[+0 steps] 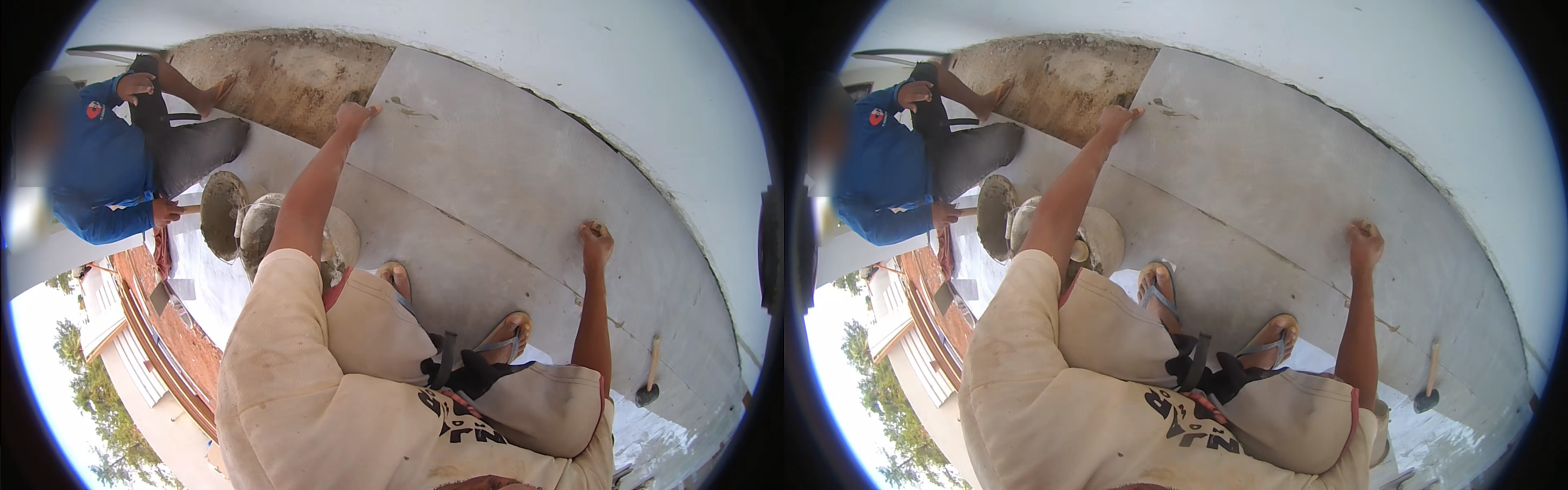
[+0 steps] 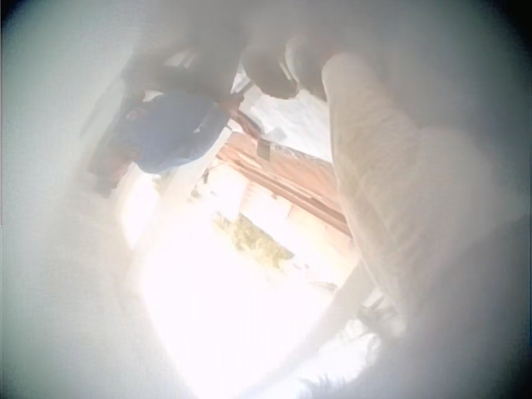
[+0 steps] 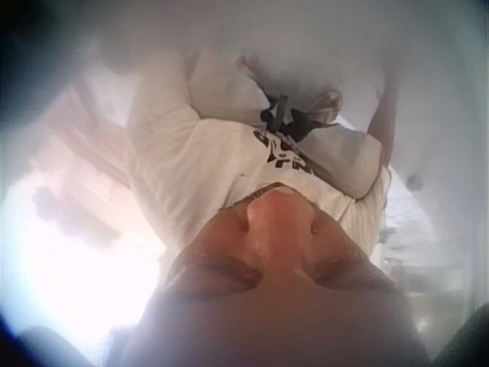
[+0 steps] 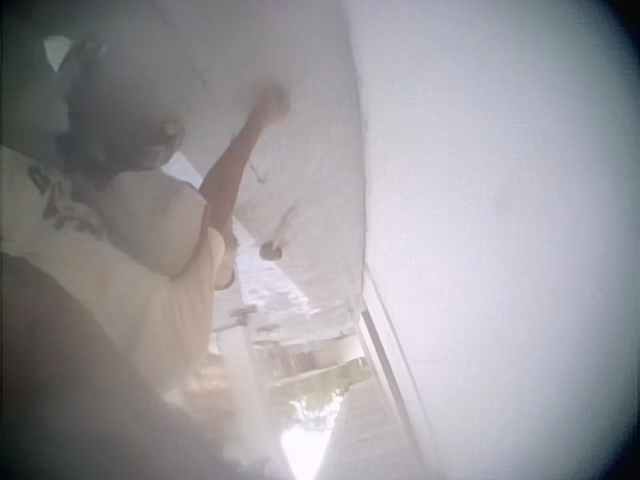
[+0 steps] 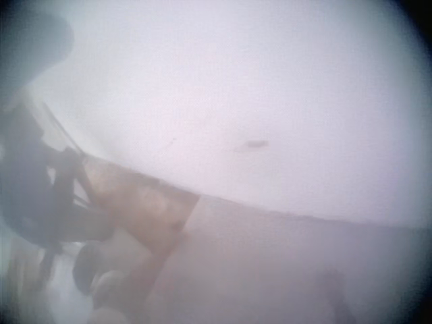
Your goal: The person applies mortar to the back of a large ceramic tile using a notched trowel. They then place the tile onto the prepared floor surface and use a rubber mallet to tap it into position, ensuring it is level and securely set.
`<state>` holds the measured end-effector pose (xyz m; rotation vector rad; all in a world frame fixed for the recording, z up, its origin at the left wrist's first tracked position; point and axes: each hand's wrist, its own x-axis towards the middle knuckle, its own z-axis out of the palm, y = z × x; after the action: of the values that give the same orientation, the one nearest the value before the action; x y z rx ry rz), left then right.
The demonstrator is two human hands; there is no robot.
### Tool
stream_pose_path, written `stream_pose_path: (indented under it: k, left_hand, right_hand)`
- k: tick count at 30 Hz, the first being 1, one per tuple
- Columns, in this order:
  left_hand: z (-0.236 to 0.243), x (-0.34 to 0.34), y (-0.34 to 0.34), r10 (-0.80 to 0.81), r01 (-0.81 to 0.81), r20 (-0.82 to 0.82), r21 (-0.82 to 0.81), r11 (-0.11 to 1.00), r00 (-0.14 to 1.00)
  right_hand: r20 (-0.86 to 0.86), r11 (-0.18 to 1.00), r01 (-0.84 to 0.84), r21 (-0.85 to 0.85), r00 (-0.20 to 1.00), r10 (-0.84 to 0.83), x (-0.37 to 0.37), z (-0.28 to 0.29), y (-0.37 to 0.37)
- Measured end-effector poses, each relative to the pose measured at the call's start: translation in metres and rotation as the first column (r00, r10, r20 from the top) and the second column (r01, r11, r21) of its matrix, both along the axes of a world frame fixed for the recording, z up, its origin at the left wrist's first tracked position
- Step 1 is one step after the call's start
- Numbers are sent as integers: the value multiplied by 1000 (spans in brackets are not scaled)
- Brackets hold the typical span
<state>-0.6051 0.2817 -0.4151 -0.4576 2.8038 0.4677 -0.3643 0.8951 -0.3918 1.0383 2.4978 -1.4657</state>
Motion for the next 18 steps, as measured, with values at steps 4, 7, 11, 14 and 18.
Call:
stream_pose_path:
  k: [4, 7, 11, 14, 18]
  left_hand:
    - [-4, -13, 11, 37, -40, 37, 65, 997, 999]
    - [-25, -9, -43, 2, -3, -29, -23, 1000, 1000]
    - [-24, -14, -4, 8, -7, -12, 84, 996, 1000]
    - [-17, -8, -5, 45, -41, -48, 82, 996, 998]
    - [-12, -9, -1, 53, -52, -20, 43, 998, 998]
  right_hand:
    - [-35, 1000, 7, 12, 999, -7, 0, 3, 6]
    - [-18, 999, -50, -12, 999, 49, -6, -2, -11]
    - [51, 998, -19, 59, 999, 16, -2, 11, 1]
    - [35, 1000, -1, 7, 999, 1, 0, 9, -1]
    - [36, 998, -63, 0, 997, 63, 1, 7, 5]
